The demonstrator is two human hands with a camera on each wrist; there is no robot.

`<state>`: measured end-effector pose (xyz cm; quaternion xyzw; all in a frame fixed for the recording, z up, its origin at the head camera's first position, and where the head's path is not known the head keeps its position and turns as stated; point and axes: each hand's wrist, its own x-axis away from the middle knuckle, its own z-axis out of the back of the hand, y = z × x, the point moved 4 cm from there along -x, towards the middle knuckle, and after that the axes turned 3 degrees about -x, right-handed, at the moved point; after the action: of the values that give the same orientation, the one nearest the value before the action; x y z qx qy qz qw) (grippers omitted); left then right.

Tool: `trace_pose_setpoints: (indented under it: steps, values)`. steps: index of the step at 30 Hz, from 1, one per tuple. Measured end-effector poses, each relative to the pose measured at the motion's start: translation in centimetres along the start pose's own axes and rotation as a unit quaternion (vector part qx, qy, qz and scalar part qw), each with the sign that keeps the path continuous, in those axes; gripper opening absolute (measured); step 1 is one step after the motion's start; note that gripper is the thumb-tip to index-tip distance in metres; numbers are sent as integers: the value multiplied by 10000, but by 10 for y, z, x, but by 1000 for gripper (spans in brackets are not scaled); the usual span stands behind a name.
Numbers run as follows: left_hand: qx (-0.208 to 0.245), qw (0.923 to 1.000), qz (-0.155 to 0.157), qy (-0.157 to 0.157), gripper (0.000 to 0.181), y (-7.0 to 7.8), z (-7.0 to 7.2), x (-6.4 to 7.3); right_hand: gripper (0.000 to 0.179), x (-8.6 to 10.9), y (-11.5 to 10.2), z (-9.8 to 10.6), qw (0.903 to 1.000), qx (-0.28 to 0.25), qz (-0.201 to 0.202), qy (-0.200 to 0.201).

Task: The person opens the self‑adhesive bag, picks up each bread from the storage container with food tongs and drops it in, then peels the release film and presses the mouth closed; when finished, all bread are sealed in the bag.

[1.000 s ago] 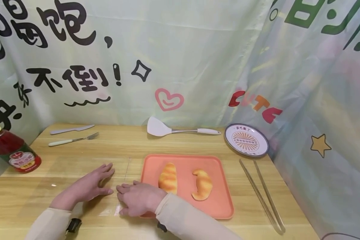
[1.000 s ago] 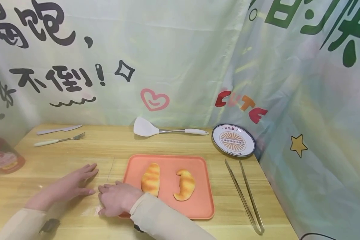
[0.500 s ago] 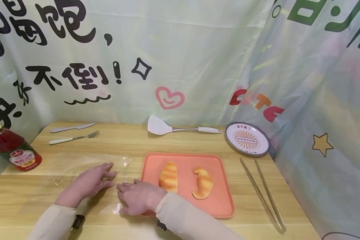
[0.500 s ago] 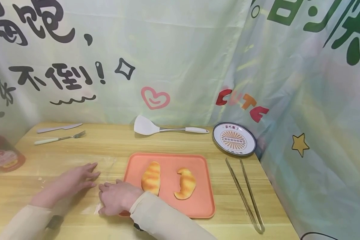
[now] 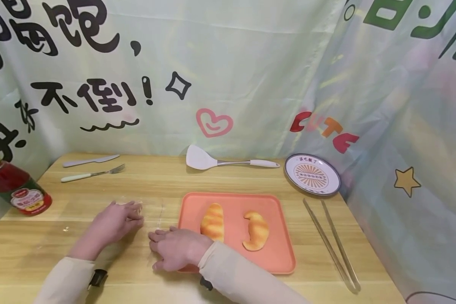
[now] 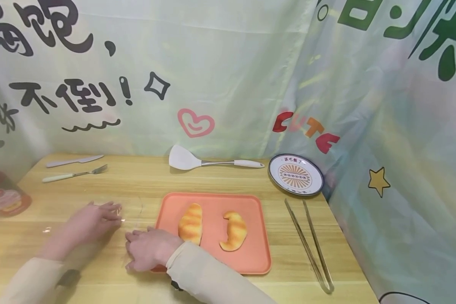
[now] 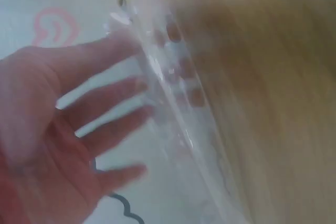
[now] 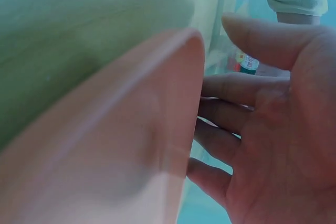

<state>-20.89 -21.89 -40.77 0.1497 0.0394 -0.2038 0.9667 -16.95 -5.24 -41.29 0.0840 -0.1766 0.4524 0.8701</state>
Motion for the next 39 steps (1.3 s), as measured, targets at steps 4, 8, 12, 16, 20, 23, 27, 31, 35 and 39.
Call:
trace_pose_setpoints:
  steps: [4, 8, 12, 16, 20, 23, 27, 31, 35, 39]
  values:
    - [591, 9978, -157, 252, 15, -4, 7, 3, 52, 2, 1, 1, 9996, 181, 96, 206]
    - [913, 9940, -345, 483, 19, -7, 12, 6, 44, 3, 2, 3, 9991, 199, 151, 352]
    - [1005, 9922, -365, 639, 23, -10, 16, 8, 42, 2, 4, 3, 9995, 92, 112, 287]
    - [1025, 9908, -435, 775, 23, -10, 16, 8, 43, 1, 4, 3, 9998, 52, 98, 185]
    - [1069, 9880, -552, 969, 25, -10, 17, 9, 46, 0, 5, 3, 9998, -139, 19, 136]
    - [1110, 9865, -563, 1068, 26, -11, 18, 8, 53, -2, 6, 3, 9995, -253, -100, 129]
    - [1129, 9855, -606, 1112, 25, -10, 20, 7, 56, -2, 6, 4, 9998, -77, -142, 107]
    - [1184, 9847, -609, 1123, 23, -9, 21, 8, 52, -2, 5, 4, 9999, 71, -117, 53]
    - [1318, 9835, -521, 1128, 21, -11, 20, 9, 53, -2, 5, 3, 9999, 32, -136, 25]
    - [1350, 9804, -606, 1297, 23, -12, 20, 8, 54, -2, 6, 3, 9999, 71, -126, 67]
